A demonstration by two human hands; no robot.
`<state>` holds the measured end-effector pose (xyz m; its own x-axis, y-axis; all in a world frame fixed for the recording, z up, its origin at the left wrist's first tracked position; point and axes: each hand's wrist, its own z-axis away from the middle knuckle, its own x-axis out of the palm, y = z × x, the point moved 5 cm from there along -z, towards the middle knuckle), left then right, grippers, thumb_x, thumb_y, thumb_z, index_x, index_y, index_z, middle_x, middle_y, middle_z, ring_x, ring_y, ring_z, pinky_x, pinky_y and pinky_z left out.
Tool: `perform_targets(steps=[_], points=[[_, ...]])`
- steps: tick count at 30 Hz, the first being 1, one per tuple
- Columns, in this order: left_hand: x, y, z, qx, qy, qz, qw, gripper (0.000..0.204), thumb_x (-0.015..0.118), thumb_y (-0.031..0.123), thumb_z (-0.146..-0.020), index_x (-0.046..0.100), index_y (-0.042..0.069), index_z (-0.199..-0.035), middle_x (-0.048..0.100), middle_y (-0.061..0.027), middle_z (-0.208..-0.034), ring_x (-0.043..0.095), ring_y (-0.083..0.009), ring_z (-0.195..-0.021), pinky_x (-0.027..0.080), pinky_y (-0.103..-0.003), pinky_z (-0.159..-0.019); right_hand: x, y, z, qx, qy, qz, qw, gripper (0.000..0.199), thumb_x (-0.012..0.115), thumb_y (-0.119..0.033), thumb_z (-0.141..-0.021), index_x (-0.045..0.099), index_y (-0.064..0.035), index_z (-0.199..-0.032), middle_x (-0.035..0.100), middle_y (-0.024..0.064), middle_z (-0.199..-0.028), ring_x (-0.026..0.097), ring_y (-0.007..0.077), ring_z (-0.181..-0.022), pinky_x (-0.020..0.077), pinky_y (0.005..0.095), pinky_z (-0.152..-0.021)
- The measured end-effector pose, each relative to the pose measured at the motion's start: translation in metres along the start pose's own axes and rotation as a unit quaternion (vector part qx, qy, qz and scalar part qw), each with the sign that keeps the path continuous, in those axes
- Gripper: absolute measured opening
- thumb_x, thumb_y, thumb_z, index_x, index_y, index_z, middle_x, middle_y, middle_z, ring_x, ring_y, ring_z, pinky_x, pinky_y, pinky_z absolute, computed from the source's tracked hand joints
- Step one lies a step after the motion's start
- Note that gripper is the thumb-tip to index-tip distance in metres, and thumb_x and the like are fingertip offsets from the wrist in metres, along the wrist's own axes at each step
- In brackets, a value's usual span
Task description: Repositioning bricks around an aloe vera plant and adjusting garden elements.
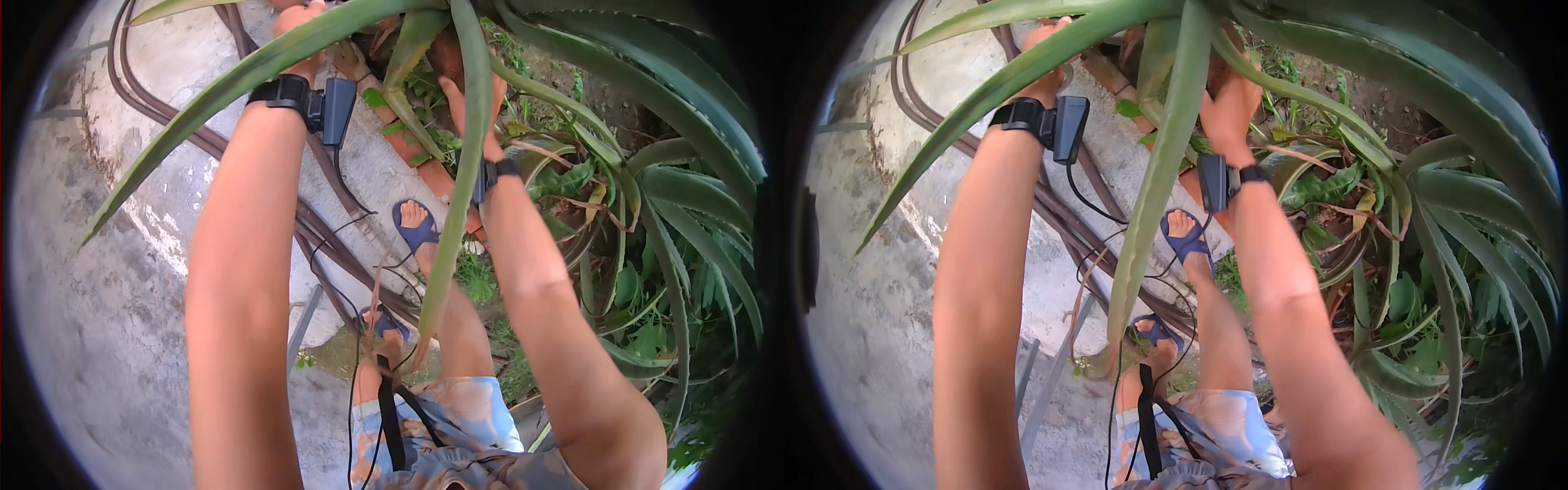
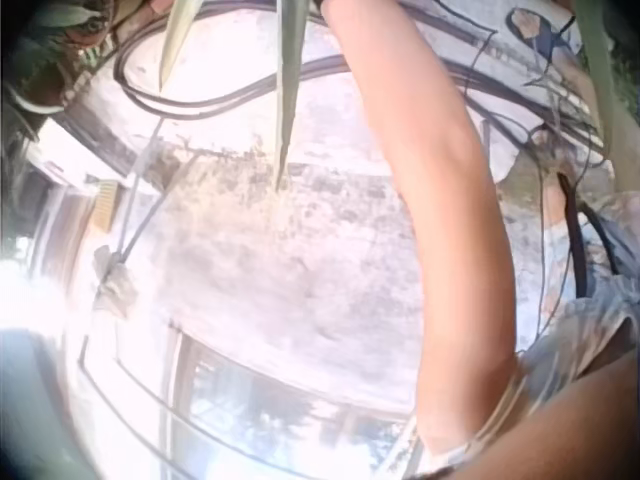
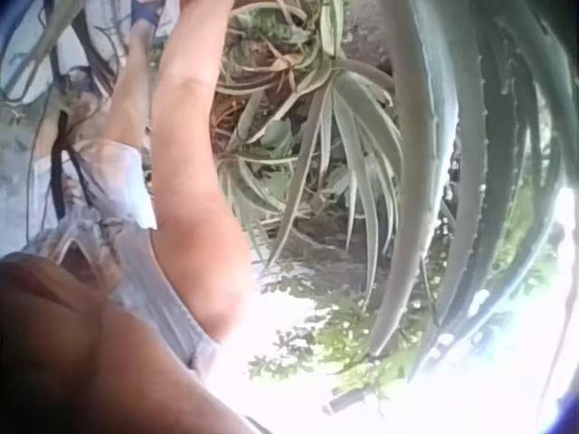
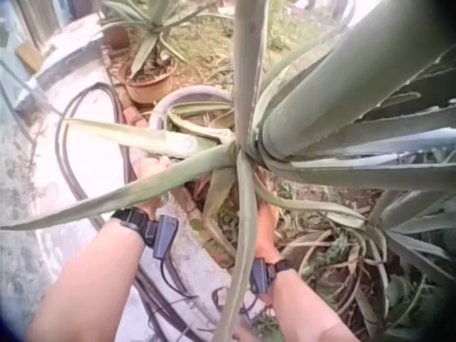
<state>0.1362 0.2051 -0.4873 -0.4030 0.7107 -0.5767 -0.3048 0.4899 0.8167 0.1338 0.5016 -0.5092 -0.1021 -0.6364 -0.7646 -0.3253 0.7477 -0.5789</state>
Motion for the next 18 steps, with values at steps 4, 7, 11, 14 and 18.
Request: perform_targets(steps=[4, 7, 11, 14, 18], points=[[-0.017, -0.036, 0.032, 0.053, 0.145, -0.093, 0.984, 0.030, 0.062, 0.031, -0.080, 0.060, 0.001, -0.085, 0.062, -0.0190, -0.079, 0.059, -0.0351, -0.075, 0.046, -0.040, -0.070, -0.032, -0.031, 0.055, 0.009, -0.006, 0.005, 1.000, 0.057, 0.066, -0.015, -0.074, 0.044, -0.0002, -0.125, 0.040, 0.0256, -0.130, 0.035, 0.0427, -0.121, 0.0304, 0.0455, -0.101], [-0.003, -0.004, 0.124, -0.054, 0.139, 0.007, 0.989, 0.025, 0.066, 0.018, -0.078, 0.057, 0.000, -0.093, 0.060, -0.0193, -0.091, 0.060, -0.0327, -0.083, 0.047, -0.040, -0.074, -0.084, -0.044, 0.084, 0.024, -0.023, -0.016, 0.999, 0.043, 0.062, -0.006, -0.076, 0.052, -0.0004, -0.117, 0.043, 0.0238, -0.128, 0.039, 0.0416, -0.117, 0.0329, 0.0441, -0.099], [-0.029, 0.002, 0.233, -0.135, 0.098, 0.038, 0.985, 0.022, 0.063, 0.013, -0.080, 0.055, 0.000, -0.096, 0.059, -0.0177, -0.092, 0.060, -0.0307, -0.082, 0.048, -0.038, -0.073, -0.111, -0.076, 0.131, 0.100, -0.059, -0.059, 0.991, 0.032, 0.060, -0.007, -0.076, 0.057, 0.0000, -0.108, 0.049, 0.0237, -0.121, 0.044, 0.0406, -0.113, 0.0337, 0.0442, -0.099], [-0.038, 0.004, 0.315, -0.193, 0.082, 0.026, 0.977, 0.022, 0.064, 0.015, -0.081, 0.057, 0.001, -0.096, 0.063, -0.0136, -0.091, 0.061, -0.0244, -0.082, 0.048, -0.034, -0.075, -0.126, -0.098, 0.169, 0.152, -0.123, -0.128, 0.972, 0.027, 0.060, -0.007, -0.076, 0.059, -0.0001, -0.102, 0.053, 0.0242, -0.114, 0.047, 0.0406, -0.109, 0.0350, 0.0442, -0.097], [-0.048, 0.000, 0.416, -0.249, -0.009, -0.034, 0.968, 0.023, 0.067, 0.017, -0.079, 0.058, 0.002, -0.094, 0.064, -0.0126, -0.087, 0.062, -0.0231, -0.080, 0.048, -0.034, -0.074, -0.139, -0.122, 0.221, 0.055, -0.172, -0.135, 0.974, 0.023, 0.061, -0.007, -0.073, 0.061, -0.0013, -0.095, 0.058, 0.0220, -0.101, 0.051, 0.0396, -0.101, 0.0403, 0.0436, -0.090]])
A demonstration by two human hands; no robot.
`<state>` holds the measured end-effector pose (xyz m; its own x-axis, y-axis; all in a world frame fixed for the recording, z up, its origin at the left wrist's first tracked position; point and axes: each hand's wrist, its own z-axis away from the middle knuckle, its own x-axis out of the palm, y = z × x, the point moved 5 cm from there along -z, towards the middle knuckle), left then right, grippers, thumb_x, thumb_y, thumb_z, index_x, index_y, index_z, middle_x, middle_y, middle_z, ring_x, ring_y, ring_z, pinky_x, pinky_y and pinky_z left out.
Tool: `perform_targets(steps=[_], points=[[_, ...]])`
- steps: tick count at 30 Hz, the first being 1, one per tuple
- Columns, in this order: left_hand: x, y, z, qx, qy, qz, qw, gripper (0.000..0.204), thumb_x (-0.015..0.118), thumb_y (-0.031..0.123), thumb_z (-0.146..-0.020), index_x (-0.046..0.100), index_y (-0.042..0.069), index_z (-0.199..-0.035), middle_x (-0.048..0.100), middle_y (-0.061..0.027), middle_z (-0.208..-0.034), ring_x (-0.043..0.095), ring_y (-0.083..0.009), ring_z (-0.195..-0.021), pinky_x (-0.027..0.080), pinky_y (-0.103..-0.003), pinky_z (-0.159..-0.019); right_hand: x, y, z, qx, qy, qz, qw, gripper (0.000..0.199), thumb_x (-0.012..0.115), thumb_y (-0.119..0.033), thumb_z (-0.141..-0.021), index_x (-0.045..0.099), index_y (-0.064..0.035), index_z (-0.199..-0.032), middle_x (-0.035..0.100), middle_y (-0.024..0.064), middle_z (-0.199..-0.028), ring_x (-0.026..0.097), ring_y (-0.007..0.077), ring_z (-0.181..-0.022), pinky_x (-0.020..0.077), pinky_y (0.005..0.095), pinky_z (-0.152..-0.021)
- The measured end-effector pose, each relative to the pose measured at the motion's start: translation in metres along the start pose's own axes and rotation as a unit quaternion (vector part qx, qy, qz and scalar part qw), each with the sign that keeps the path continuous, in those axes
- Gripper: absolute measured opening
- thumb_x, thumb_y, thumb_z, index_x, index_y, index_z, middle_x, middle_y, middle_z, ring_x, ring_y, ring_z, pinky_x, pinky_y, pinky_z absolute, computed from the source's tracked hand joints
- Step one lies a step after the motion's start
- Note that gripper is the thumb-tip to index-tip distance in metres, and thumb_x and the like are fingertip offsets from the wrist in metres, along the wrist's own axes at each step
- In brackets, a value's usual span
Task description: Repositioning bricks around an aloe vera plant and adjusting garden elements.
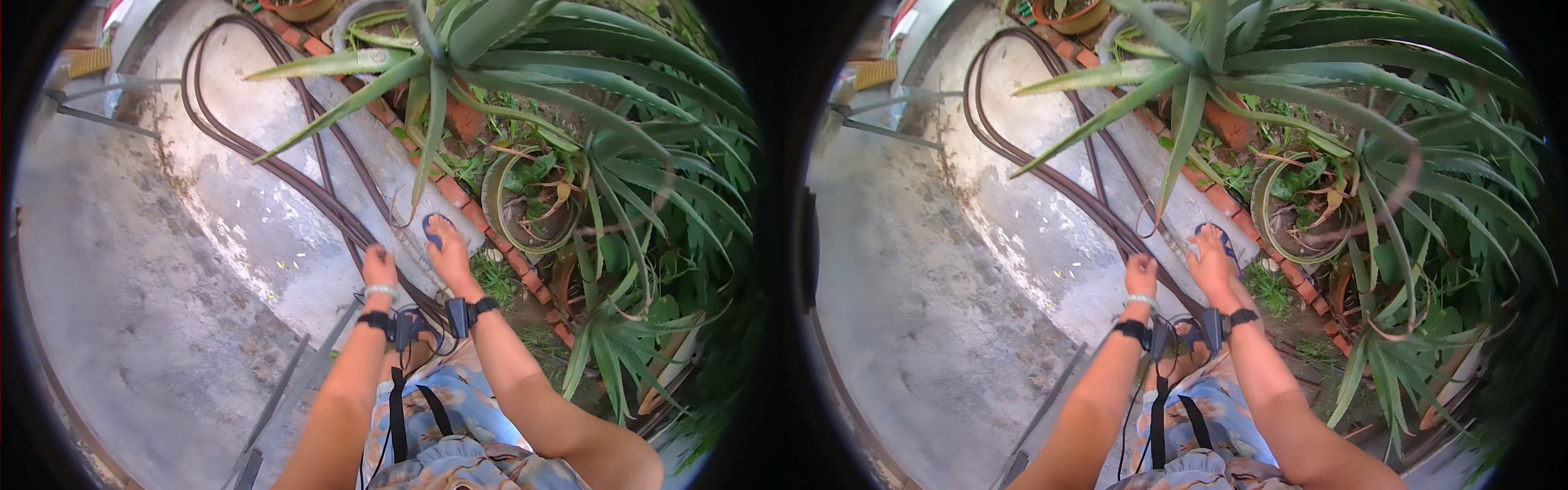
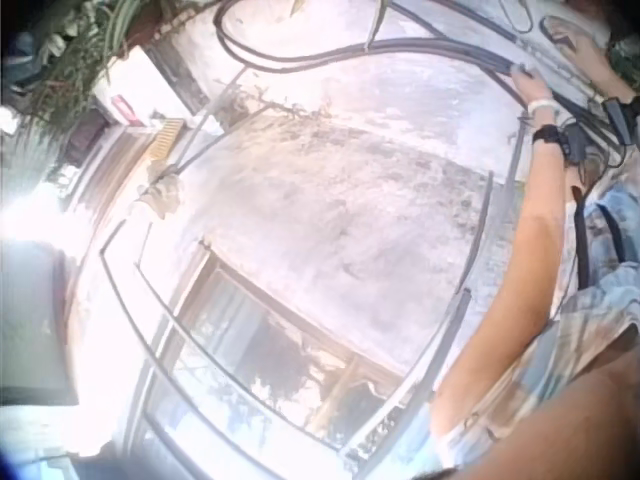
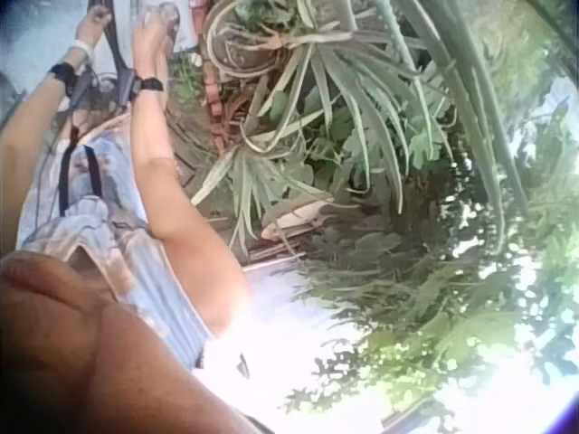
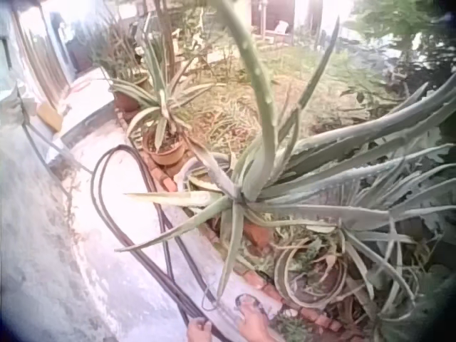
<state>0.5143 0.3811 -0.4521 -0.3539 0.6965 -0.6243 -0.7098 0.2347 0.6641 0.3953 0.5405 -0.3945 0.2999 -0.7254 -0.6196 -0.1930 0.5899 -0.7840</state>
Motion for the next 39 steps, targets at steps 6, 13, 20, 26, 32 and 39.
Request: perform_targets(steps=[6, 13, 20, 26, 32, 39], points=[[-0.034, -0.051, 0.107, -0.085, -0.148, -0.111, 0.979, 0.026, 0.067, 0.021, -0.080, 0.059, 0.000, -0.093, 0.064, -0.0136, -0.087, 0.064, -0.0214, -0.074, 0.050, -0.034, -0.071, -0.036, -0.051, 0.064, 0.091, -0.123, -0.035, 0.988, 0.027, 0.065, -0.009, -0.069, 0.062, -0.0026, -0.095, 0.061, 0.0182, -0.095, 0.056, 0.0362, -0.094, 0.0443, 0.0422, -0.083], [-0.103, -0.026, 0.171, -0.169, -0.209, 0.054, 0.962, 0.023, 0.062, 0.015, -0.084, 0.056, 0.000, -0.100, 0.063, -0.0084, -0.092, 0.066, -0.0199, -0.074, 0.048, -0.029, -0.063, -0.111, -0.104, 0.097, 0.082, -0.129, -0.061, 0.986, 0.027, 0.065, -0.009, -0.070, 0.063, -0.0028, -0.096, 0.062, 0.0189, -0.096, 0.057, 0.0355, -0.095, 0.0454, 0.0420, -0.083], [-0.177, 0.003, 0.222, -0.178, -0.185, 0.103, 0.961, 0.020, 0.061, 0.015, -0.086, 0.057, 0.004, -0.101, 0.063, -0.0061, -0.090, 0.066, -0.0172, -0.075, 0.046, -0.025, -0.062, -0.199, -0.107, 0.140, 0.083, -0.092, -0.004, 0.992, 0.027, 0.066, -0.010, -0.070, 0.064, -0.0048, -0.097, 0.063, 0.0159, -0.097, 0.058, 0.0338, -0.095, 0.0467, 0.0384, -0.083], [-0.221, -0.004, 0.256, -0.177, -0.192, 0.099, 0.960, 0.019, 0.061, 0.017, -0.085, 0.057, 0.005, -0.100, 0.064, -0.0052, -0.088, 0.066, -0.0171, -0.075, 0.049, -0.025, -0.062, -0.262, -0.127, 0.188, 0.098, -0.080, 0.004, 0.992, 0.028, 0.061, -0.008, -0.070, 0.063, -0.0024, -0.098, 0.062, 0.0163, -0.099, 0.059, 0.0335, -0.093, 0.0467, 0.0394, -0.082], [-0.261, -0.005, 0.265, -0.193, -0.188, 0.129, 0.954, 0.024, 0.061, 0.018, -0.086, 0.056, 0.002, -0.103, 0.063, -0.0075, -0.089, 0.066, -0.0184, -0.075, 0.047, -0.024, -0.058, -0.300, -0.152, 0.230, 0.084, -0.066, 0.021, 0.994, 0.024, 0.060, -0.006, -0.073, 0.063, -0.0013, -0.097, 0.062, 0.0171, -0.096, 0.061, 0.0328, -0.088, 0.0477, 0.0385, -0.077], [-0.290, 0.002, 0.265, -0.204, -0.166, 0.197, 0.945, 0.027, 0.061, 0.018, -0.086, 0.055, 0.001, -0.106, 0.063, -0.0077, -0.094, 0.067, -0.0187, -0.076, 0.049, -0.024, -0.059, -0.303, -0.169, 0.247, 0.075, -0.113, 0.057, 0.989, 0.025, 0.060, -0.006, -0.072, 0.063, -0.0018, -0.097, 0.063, 0.0171, -0.095, 0.061, 0.0321, -0.087, 0.0481, 0.0381, -0.077]])
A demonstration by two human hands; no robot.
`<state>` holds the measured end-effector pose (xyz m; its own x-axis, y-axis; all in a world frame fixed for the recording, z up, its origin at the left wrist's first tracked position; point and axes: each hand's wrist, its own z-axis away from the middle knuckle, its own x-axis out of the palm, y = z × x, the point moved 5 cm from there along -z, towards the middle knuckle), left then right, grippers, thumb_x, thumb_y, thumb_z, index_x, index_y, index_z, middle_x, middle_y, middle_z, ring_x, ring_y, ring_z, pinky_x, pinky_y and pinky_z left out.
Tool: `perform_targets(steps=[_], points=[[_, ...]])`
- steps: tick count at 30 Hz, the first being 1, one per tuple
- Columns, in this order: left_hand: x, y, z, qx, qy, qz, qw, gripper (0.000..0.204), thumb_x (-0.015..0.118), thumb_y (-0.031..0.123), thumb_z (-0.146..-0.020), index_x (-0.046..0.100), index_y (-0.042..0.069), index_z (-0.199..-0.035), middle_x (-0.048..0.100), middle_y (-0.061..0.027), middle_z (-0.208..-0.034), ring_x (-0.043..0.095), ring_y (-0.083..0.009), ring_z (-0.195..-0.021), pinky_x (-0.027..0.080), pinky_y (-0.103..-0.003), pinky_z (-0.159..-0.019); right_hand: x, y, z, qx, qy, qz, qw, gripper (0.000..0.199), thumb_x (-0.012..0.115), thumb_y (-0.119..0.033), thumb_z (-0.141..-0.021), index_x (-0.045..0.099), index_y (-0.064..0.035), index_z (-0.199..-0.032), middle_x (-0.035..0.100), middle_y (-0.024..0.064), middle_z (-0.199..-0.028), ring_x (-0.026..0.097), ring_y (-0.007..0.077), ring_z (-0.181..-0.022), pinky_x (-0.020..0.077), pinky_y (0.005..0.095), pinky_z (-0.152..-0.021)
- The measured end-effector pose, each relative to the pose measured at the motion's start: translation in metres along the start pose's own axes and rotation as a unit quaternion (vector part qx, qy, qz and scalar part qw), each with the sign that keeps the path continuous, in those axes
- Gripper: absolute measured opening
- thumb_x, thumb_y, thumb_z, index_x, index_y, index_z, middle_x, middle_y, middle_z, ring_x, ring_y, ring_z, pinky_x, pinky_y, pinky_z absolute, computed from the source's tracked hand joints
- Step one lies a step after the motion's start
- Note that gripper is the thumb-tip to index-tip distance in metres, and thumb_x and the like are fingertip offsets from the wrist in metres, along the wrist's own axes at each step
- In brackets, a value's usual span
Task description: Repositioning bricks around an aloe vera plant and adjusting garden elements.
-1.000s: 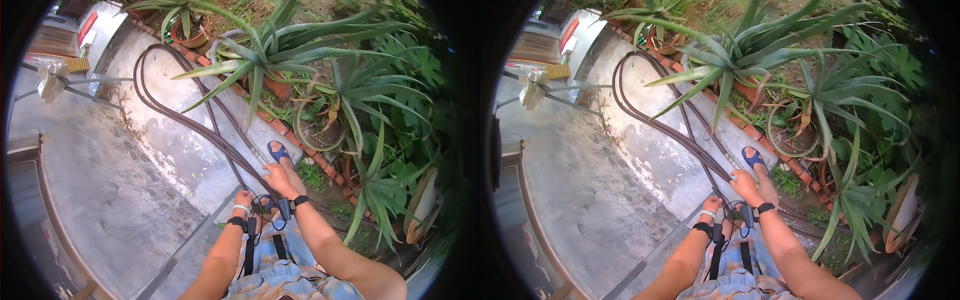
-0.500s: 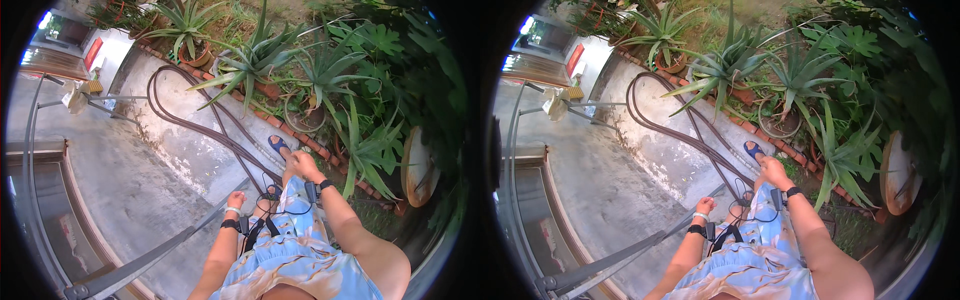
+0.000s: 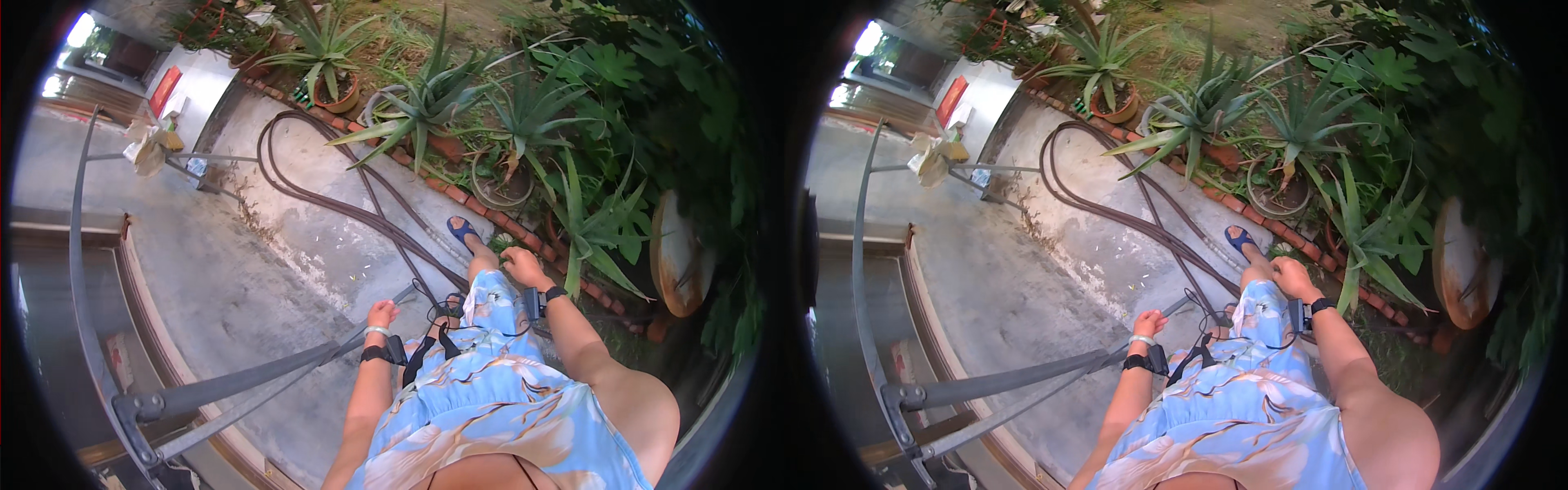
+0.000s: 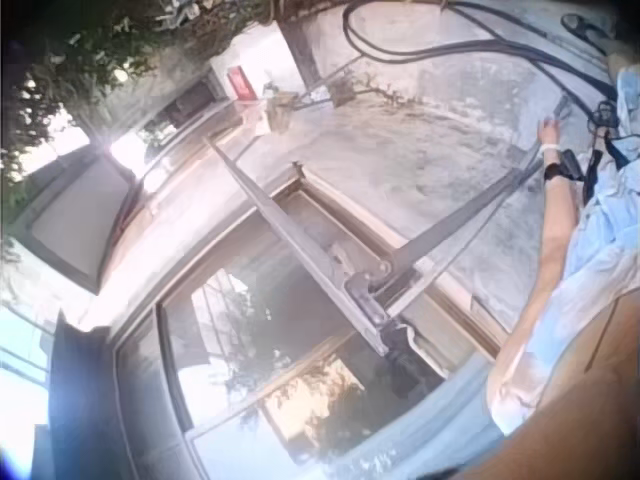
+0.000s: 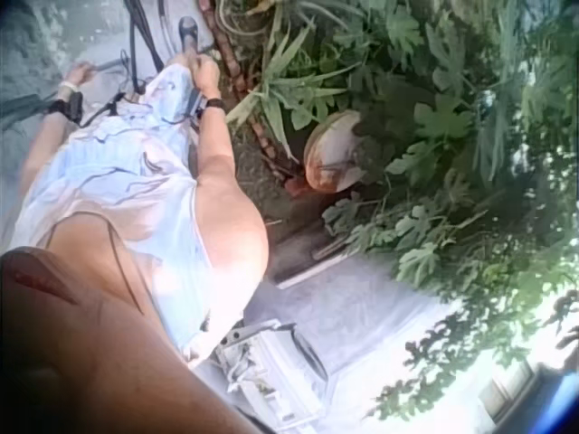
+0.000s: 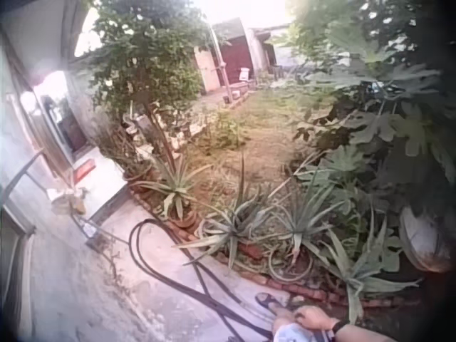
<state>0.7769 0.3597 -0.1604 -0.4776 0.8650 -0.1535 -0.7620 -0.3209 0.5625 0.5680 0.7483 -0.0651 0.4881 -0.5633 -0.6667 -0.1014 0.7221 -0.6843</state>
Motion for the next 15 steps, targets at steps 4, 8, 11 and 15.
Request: perform_targets(steps=[4, 8, 11, 15], points=[[-0.001, 0.006, 0.001, 0.012, -0.007, 0.014, 1.000, 0.031, 0.060, 0.019, -0.086, 0.054, 0.000, -0.110, 0.063, -0.0085, -0.096, 0.067, -0.0187, -0.078, 0.050, -0.025, -0.060, 0.001, -0.005, -0.003, -0.001, -0.023, 0.014, 1.000, 0.026, 0.060, -0.006, -0.072, 0.063, -0.0022, -0.098, 0.064, 0.0171, -0.092, 0.061, 0.0314, -0.086, 0.0484, 0.0386, -0.076], [-0.005, 0.008, 0.005, 0.018, -0.015, 0.023, 0.999, 0.032, 0.059, 0.020, -0.087, 0.053, 0.001, -0.112, 0.063, -0.0083, -0.096, 0.067, -0.0180, -0.079, 0.050, -0.025, -0.060, 0.001, -0.001, -0.007, 0.016, -0.031, 0.033, 0.999, 0.025, 0.061, -0.006, -0.072, 0.063, -0.0028, -0.097, 0.064, 0.0167, -0.090, 0.062, 0.0315, -0.086, 0.0484, 0.0391, -0.076], [-0.015, 0.003, 0.005, 0.034, -0.006, 0.021, 0.999, 0.032, 0.059, 0.020, -0.087, 0.052, 0.001, -0.112, 0.063, -0.0077, -0.096, 0.067, -0.0179, -0.080, 0.049, -0.025, -0.060, 0.000, 0.003, -0.006, 0.015, -0.047, 0.052, 0.997, 0.026, 0.063, -0.008, -0.072, 0.064, -0.0031, -0.097, 0.065, 0.0155, -0.088, 0.062, 0.0314, -0.085, 0.0484, 0.0387, -0.075], [-0.020, -0.002, 0.012, 0.041, -0.007, 0.026, 0.999, 0.028, 0.059, 0.023, -0.087, 0.053, 0.005, -0.108, 0.064, -0.0070, -0.096, 0.067, -0.0181, -0.083, 0.051, -0.026, -0.064, -0.003, 0.011, 0.005, 0.047, -0.065, 0.079, 0.994, 0.027, 0.064, -0.010, -0.070, 0.064, -0.0024, -0.096, 0.065, 0.0147, -0.084, 0.062, 0.0310, -0.082, 0.0487, 0.0387, -0.074]])
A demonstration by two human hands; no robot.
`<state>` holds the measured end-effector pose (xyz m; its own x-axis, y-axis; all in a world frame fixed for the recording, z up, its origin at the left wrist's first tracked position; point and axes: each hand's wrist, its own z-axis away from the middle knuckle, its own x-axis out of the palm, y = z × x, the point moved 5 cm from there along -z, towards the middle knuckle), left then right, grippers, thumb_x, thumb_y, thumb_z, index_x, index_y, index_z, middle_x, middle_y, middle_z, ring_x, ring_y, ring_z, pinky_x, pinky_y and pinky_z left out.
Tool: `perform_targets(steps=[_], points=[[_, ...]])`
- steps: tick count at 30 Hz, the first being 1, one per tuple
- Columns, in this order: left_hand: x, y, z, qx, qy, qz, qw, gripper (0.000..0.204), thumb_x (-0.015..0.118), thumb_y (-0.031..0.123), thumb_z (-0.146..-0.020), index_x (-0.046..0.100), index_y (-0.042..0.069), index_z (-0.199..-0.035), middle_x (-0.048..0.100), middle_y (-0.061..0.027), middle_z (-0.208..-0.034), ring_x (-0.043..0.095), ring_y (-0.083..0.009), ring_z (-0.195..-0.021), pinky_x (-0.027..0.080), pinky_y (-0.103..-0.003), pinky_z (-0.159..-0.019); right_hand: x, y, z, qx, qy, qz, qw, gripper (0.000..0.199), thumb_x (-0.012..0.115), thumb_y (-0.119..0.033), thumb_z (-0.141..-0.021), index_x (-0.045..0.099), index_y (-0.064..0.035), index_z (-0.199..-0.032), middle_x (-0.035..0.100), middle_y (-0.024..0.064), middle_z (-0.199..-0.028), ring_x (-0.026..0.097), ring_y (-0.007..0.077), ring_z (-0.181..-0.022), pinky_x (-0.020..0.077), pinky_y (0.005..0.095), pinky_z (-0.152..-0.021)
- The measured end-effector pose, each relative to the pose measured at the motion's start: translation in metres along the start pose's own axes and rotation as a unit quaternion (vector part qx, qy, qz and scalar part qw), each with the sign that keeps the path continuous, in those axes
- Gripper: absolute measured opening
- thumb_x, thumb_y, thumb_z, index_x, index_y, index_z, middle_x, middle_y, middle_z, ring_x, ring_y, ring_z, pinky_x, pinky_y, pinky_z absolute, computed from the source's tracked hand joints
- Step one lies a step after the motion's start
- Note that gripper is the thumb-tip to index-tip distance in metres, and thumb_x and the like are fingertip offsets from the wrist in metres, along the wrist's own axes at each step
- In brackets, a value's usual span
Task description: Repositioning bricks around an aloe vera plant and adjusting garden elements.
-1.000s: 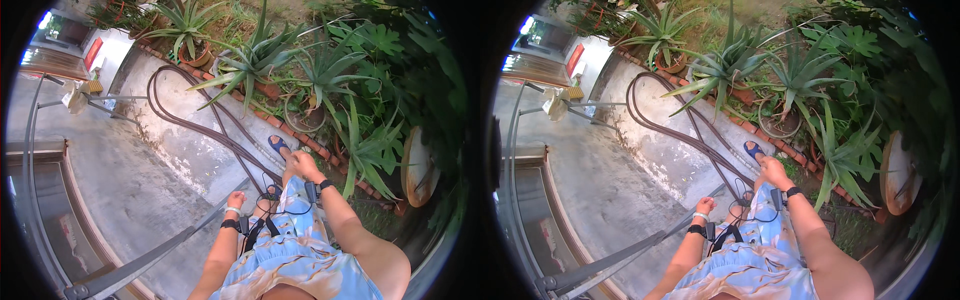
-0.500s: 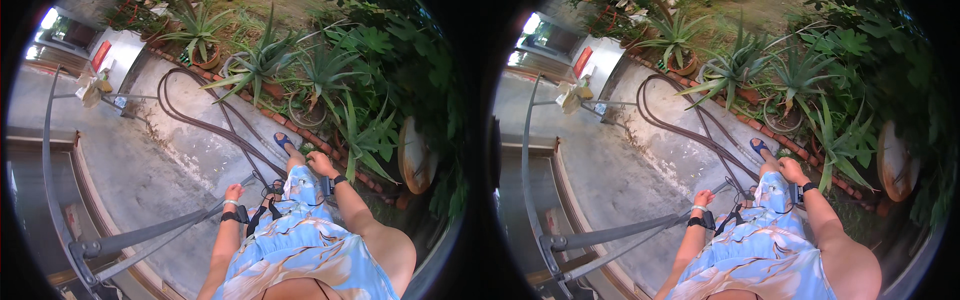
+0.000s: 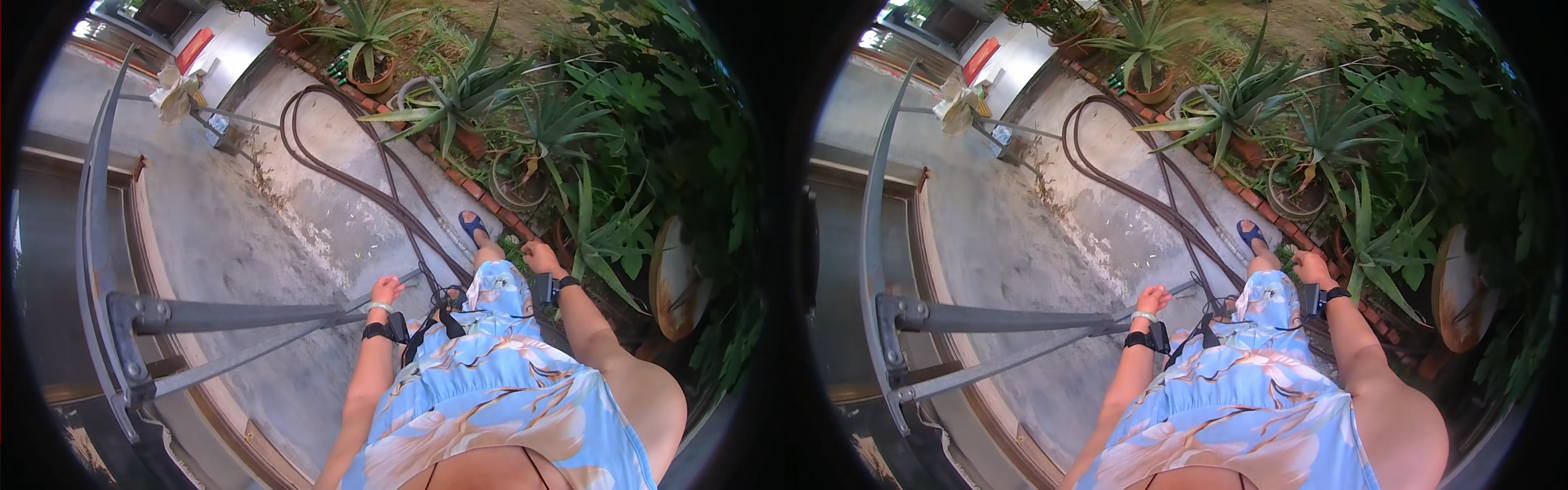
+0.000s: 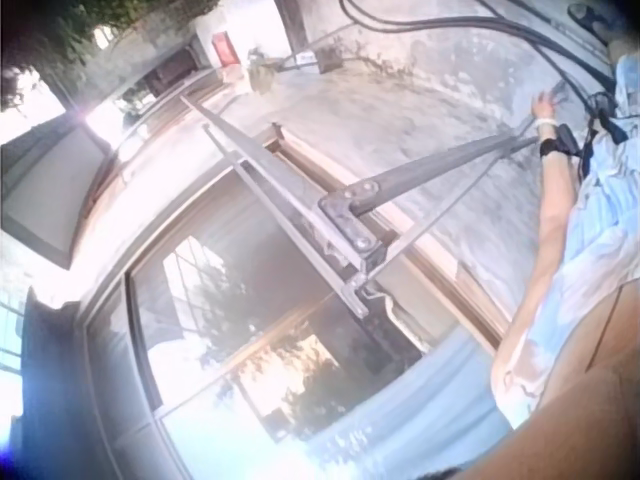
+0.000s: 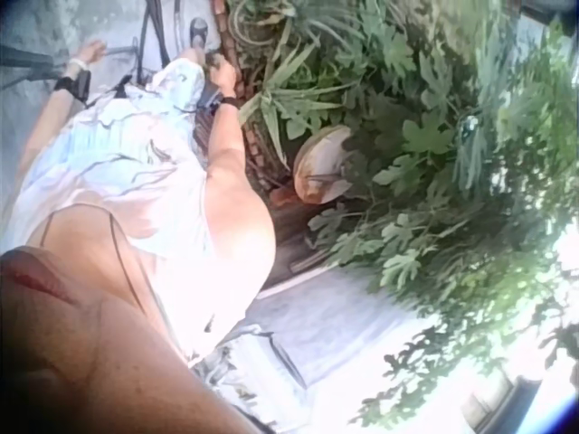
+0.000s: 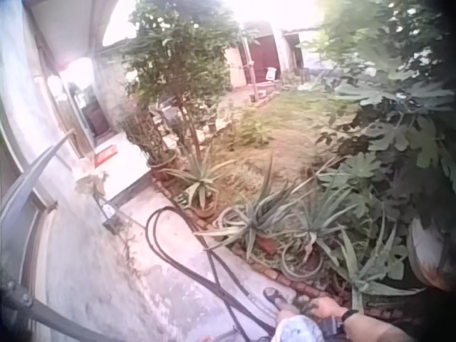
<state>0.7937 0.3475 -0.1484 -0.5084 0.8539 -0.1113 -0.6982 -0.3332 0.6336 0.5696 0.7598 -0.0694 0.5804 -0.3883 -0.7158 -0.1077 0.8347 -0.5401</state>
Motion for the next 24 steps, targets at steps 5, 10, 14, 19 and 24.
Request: perform_targets(steps=[5, 10, 14, 19, 24], points=[[0.004, 0.004, 0.020, -0.027, -0.014, 0.008, 0.999, 0.027, 0.059, 0.023, -0.088, 0.054, 0.005, -0.107, 0.064, -0.0073, -0.097, 0.067, -0.0186, -0.083, 0.051, -0.026, -0.063, 0.018, 0.025, 0.022, 0.029, -0.003, -0.005, 1.000, 0.027, 0.065, -0.011, -0.069, 0.065, -0.0029, -0.095, 0.065, 0.0155, -0.086, 0.063, 0.0305, -0.083, 0.0491, 0.0385, -0.075], [-0.003, -0.002, 0.017, -0.018, -0.018, 0.001, 1.000, 0.026, 0.059, 0.022, -0.088, 0.054, 0.005, -0.106, 0.064, -0.0071, -0.096, 0.067, -0.0188, -0.082, 0.051, -0.026, -0.061, 0.039, 0.047, 0.036, 0.079, -0.056, -0.009, 0.995, 0.027, 0.069, -0.012, -0.067, 0.067, -0.0032, -0.093, 0.066, 0.0163, -0.091, 0.063, 0.0294, -0.089, 0.0490, 0.0375, -0.079], [0.003, 0.006, 0.013, -0.013, -0.021, 0.003, 1.000, 0.025, 0.059, 0.022, -0.088, 0.054, 0.005, -0.106, 0.064, -0.0062, -0.094, 0.067, -0.0184, -0.080, 0.050, -0.025, -0.059, 0.045, 0.065, 0.045, 0.116, -0.062, -0.021, 0.991, 0.025, 0.069, -0.013, -0.066, 0.067, -0.0029, -0.089, 0.066, 0.0171, -0.091, 0.063, 0.0301, -0.089, 0.0486, 0.0373, -0.080], [0.023, 0.018, 0.000, -0.021, -0.036, -0.012, 0.999, 0.023, 0.059, 0.023, -0.088, 0.055, 0.006, -0.103, 0.064, -0.0054, -0.093, 0.067, -0.0177, -0.079, 0.049, -0.024, -0.058, 0.032, 0.060, 0.046, 0.131, -0.038, -0.076, 0.988, 0.024, 0.068, -0.011, -0.067, 0.066, -0.0012, -0.089, 0.066, 0.0163, -0.086, 0.064, 0.0275, -0.085, 0.0487, 0.0358, -0.077], [0.035, 0.040, -0.027, -0.044, -0.036, -0.027, 0.998, 0.019, 0.059, 0.022, -0.088, 0.056, 0.007, -0.099, 0.065, -0.0049, -0.090, 0.067, -0.0164, -0.078, 0.049, -0.023, -0.057, 0.015, 0.031, 0.010, 0.118, -0.026, -0.125, 0.985, 0.028, 0.067, -0.011, -0.072, 0.064, -0.0015, -0.098, 0.066, 0.0149, -0.090, 0.063, 0.0265, -0.086, 0.0484, 0.0354, -0.077]])
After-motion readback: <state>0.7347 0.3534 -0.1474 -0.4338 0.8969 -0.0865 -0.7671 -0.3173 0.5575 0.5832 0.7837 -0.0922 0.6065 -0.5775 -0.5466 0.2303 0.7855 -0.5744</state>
